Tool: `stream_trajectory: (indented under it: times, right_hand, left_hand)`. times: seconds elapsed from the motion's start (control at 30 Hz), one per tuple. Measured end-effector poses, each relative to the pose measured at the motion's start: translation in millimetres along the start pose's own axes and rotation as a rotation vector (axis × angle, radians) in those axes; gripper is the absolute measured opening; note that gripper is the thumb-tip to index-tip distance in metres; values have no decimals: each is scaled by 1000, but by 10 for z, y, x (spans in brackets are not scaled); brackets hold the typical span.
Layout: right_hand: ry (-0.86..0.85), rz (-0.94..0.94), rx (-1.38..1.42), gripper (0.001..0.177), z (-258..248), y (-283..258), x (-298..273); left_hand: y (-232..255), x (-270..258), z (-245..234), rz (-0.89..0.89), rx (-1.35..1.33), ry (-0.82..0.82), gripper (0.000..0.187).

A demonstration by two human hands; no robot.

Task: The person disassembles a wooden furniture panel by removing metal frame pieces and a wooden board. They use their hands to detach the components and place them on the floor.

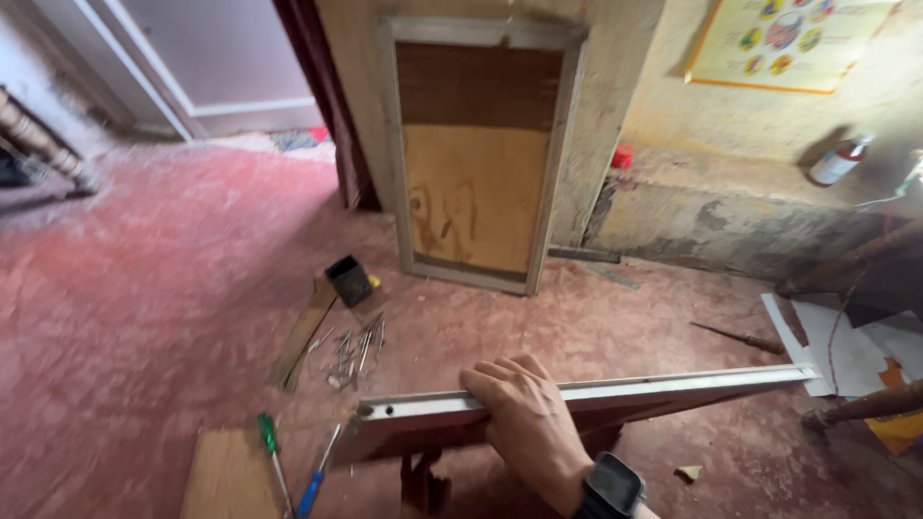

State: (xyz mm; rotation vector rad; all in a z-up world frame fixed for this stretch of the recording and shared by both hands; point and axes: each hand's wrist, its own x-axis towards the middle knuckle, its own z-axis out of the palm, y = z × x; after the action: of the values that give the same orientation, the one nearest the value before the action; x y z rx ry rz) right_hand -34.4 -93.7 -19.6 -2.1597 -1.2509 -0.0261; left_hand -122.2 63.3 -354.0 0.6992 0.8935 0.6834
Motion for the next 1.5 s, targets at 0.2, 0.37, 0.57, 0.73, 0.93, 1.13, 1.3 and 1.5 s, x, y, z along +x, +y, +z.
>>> stream_trajectory:
  times: [0.2,0.37,0.57,0.73,0.93,1.13,1.3,1.5]
  right_hand:
    - [-8,-39,-89,25,695,-163,135]
    - [-48,-71,-103,30,1129,-199,245]
    - [-154,-71,-143,32,1656,-369,229]
    - [-233,-80,-178,32,1994,-399,175]
    - [-220,-99,-222,28,2135,-388,161]
    - [-184,-34,-286,26,1672,-183,385]
    - [-176,131,-130,28,1194,-12,721]
    - [-144,109,-211,33,1126,29,899]
  left_hand:
    - [477,-262,-128,166,-132,158,19]
    - [1076,-325,-215,334,-202,288,19]
    - [1910,-526,-353,434,-29,339,16]
    - [2215,-802,-481,513,342,188,20]
    - [2272,-941,-495,594,590,41,49]
    - [2266,-964,-554,430,374,159,42]
    - [2163,-874,-369,390,548,172,42]
    - [2153,-630,-67,461,660,224,44]
